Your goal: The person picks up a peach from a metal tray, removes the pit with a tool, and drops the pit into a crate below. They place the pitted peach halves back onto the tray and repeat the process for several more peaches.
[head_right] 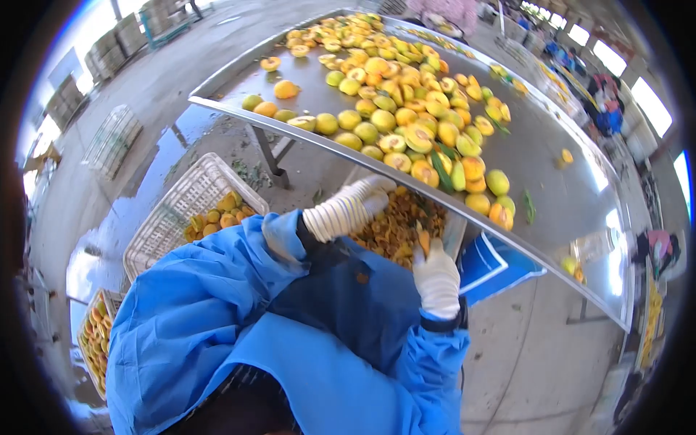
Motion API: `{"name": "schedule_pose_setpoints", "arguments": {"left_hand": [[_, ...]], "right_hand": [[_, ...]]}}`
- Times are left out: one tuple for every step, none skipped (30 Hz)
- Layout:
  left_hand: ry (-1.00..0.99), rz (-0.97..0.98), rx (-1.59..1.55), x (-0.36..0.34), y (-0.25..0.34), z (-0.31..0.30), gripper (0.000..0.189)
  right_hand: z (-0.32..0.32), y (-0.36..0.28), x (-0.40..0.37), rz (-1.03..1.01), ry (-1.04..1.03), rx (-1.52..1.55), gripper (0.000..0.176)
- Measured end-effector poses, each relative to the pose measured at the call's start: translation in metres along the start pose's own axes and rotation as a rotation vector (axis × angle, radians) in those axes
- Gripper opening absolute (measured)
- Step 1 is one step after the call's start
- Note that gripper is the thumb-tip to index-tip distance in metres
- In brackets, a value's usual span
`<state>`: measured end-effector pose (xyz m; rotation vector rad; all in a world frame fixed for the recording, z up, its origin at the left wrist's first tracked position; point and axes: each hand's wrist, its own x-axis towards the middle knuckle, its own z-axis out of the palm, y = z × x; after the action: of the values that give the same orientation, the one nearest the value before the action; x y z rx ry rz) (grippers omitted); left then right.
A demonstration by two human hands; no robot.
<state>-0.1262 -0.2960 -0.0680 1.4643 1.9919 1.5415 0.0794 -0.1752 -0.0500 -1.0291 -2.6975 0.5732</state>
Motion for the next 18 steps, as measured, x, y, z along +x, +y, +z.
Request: {"name": "schedule_pose_setpoints", "arguments": {"left_hand": [[-0.091,0.042,0.240,-0.004,0.015,-0.014,0.035],[-0.199,0.066,0.471,-0.011,0.033,-0.025,0.037],[-0.256,0.102,0.498,-0.018,0.034,-0.033,0.039],[-0.324,0.142,0.522,-0.024,0.035,-0.042,0.041],[-0.399,0.151,0.465,-0.028,0.037,-0.052,0.044],[-0.428,0.123,0.296,-0.031,0.036,-0.059,0.046],[-0.372,0.122,0.320,-0.032,0.035,-0.066,0.046],[-0.315,0.120,0.342,-0.035,0.033,-0.074,0.045],[-0.274,0.024,0.312,-0.037,0.035,-0.087,0.045],[-0.232,-0.071,0.281,-0.039,0.035,-0.104,0.045],[-0.189,-0.121,0.194,-0.043,0.029,-0.124,0.043],[-0.156,-0.110,0.360,-0.050,0.027,-0.157,0.040],[-0.039,-0.191,0.515,-0.059,0.021,-0.181,0.038],[0.017,-0.295,0.570,-0.069,0.002,-0.206,0.040],[0.011,-0.493,0.651,-0.076,0.012,-0.230,0.039],[-0.033,-0.657,0.701,-0.076,0.020,-0.250,0.044],[-0.079,-0.633,0.952,-0.073,0.014,-0.266,0.048],[-0.005,-0.561,0.959,-0.072,-0.024,-0.285,0.055]], "right_hand": [[0.001,0.011,-0.002,-0.037,0.005,-0.022,0.035],[-0.003,0.015,-0.004,-0.080,0.001,-0.039,0.034],[-0.005,0.018,-0.006,-0.051,-0.027,-0.022,0.034],[-0.005,0.022,-0.006,-0.106,0.011,-0.044,0.036],[-0.002,0.029,-0.001,-0.080,-0.050,-0.013,0.039],[0.000,0.030,0.003,-0.047,-0.108,0.020,0.043],[0.003,0.030,0.005,-0.059,-0.102,0.001,0.043],[0.005,0.028,0.006,-0.070,-0.097,-0.019,0.043],[0.006,0.025,0.007,-0.082,-0.093,-0.041,0.044],[0.005,0.023,0.007,-0.089,-0.106,-0.049,0.044],[0.003,0.021,0.007,-0.095,-0.117,-0.055,0.044],[0.003,0.021,0.006,-0.100,-0.128,-0.060,0.044],[0.005,0.026,0.005,-0.131,-0.128,-0.028,0.043],[0.005,0.024,0.006,-0.119,-0.149,-0.007,0.042],[0.004,0.021,0.006,-0.107,-0.170,0.014,0.042],[0.003,0.019,0.007,-0.094,-0.190,0.035,0.042],[0.005,0.019,0.008,-0.138,-0.175,0.036,0.042],[0.007,0.017,0.010,-0.132,-0.177,0.032,0.043]]}}
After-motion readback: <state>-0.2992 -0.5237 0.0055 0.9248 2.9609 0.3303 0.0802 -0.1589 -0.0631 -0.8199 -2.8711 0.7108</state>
